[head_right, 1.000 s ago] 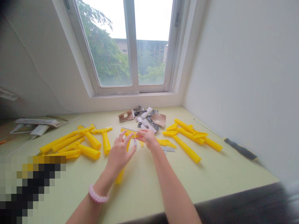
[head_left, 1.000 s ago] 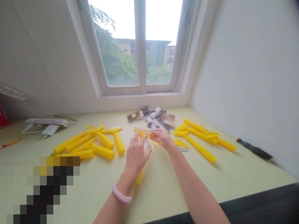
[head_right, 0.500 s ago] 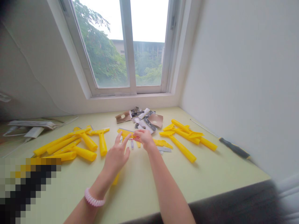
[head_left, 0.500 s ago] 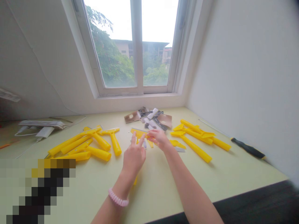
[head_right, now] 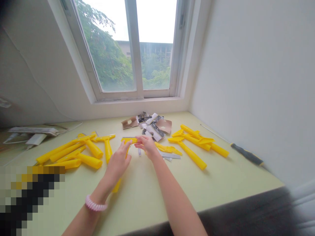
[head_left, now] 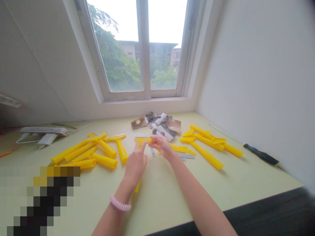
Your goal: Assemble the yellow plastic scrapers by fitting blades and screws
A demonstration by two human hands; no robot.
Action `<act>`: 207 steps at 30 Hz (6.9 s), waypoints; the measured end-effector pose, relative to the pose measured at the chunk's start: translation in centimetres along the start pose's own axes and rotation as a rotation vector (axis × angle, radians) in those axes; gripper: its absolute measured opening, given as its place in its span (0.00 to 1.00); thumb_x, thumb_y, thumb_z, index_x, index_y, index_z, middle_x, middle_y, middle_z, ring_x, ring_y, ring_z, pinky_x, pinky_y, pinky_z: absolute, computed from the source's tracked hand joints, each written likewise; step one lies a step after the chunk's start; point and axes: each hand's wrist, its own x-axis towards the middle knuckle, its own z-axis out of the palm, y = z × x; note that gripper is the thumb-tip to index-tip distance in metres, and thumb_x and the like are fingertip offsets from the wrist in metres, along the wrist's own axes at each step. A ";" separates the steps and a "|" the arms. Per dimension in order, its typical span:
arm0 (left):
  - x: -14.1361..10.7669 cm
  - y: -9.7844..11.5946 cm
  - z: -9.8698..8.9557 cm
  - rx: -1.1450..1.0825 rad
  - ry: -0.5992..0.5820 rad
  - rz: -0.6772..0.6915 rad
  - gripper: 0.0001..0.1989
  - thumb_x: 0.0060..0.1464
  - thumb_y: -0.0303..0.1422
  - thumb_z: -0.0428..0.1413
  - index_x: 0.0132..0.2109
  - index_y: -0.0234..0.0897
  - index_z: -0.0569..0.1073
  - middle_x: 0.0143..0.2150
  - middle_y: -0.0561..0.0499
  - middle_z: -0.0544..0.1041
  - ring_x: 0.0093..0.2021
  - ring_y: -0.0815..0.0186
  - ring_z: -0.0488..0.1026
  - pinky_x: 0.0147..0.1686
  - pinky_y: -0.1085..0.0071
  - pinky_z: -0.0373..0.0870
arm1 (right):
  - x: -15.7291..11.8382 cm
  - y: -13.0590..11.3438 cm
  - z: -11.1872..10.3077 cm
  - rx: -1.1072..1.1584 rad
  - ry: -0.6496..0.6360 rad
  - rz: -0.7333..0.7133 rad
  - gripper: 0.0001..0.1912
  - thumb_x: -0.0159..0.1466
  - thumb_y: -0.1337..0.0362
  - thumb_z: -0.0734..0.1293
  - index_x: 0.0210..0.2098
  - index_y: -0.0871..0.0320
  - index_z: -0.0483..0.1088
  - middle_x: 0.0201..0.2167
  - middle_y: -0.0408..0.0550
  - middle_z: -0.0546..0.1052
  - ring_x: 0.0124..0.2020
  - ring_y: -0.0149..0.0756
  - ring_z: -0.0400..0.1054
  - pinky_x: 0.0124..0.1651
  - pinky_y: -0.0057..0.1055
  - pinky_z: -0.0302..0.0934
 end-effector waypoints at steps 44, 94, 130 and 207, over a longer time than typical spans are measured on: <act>1.9 -2.2 -2.2 -1.861 -0.193 -0.473 0.27 0.40 0.24 0.52 0.50 0.45 0.59 0.40 0.50 0.69 0.18 0.82 0.56 0.15 0.85 0.54 | 0.4 3.2 0.3 -1.661 0.127 -0.522 0.12 0.51 0.79 0.58 0.29 0.61 0.69 0.37 0.56 0.67 0.40 0.42 0.57 0.43 0.34 0.52; 1.9 -1.0 -0.1 -1.698 -0.374 -0.485 0.28 0.39 0.23 0.52 0.50 0.42 0.56 0.29 0.53 0.68 0.16 0.77 0.62 0.15 0.82 0.55 | 0.0 0.1 0.0 -0.738 0.302 -0.536 0.13 0.56 0.56 0.61 0.30 0.58 0.72 0.32 0.47 0.72 0.34 0.34 0.65 0.37 0.30 0.59; 2.0 -2.0 -0.4 -1.815 -0.193 -0.581 0.27 0.42 0.22 0.52 0.50 0.43 0.56 0.32 0.53 0.68 0.18 0.80 0.61 0.17 0.84 0.58 | -1.6 -2.9 -1.0 -0.732 0.466 -0.734 0.11 0.59 0.57 0.59 0.33 0.58 0.65 0.27 0.46 0.73 0.27 0.33 0.67 0.31 0.29 0.60; 1.8 -0.9 -1.0 -1.624 -0.277 -0.463 0.27 0.38 0.24 0.51 0.49 0.40 0.56 0.29 0.52 0.70 0.16 0.76 0.62 0.17 0.79 0.55 | -2.8 -2.7 0.7 -0.638 0.420 -0.893 0.07 0.55 0.60 0.65 0.30 0.57 0.66 0.24 0.44 0.74 0.24 0.30 0.69 0.29 0.27 0.65</act>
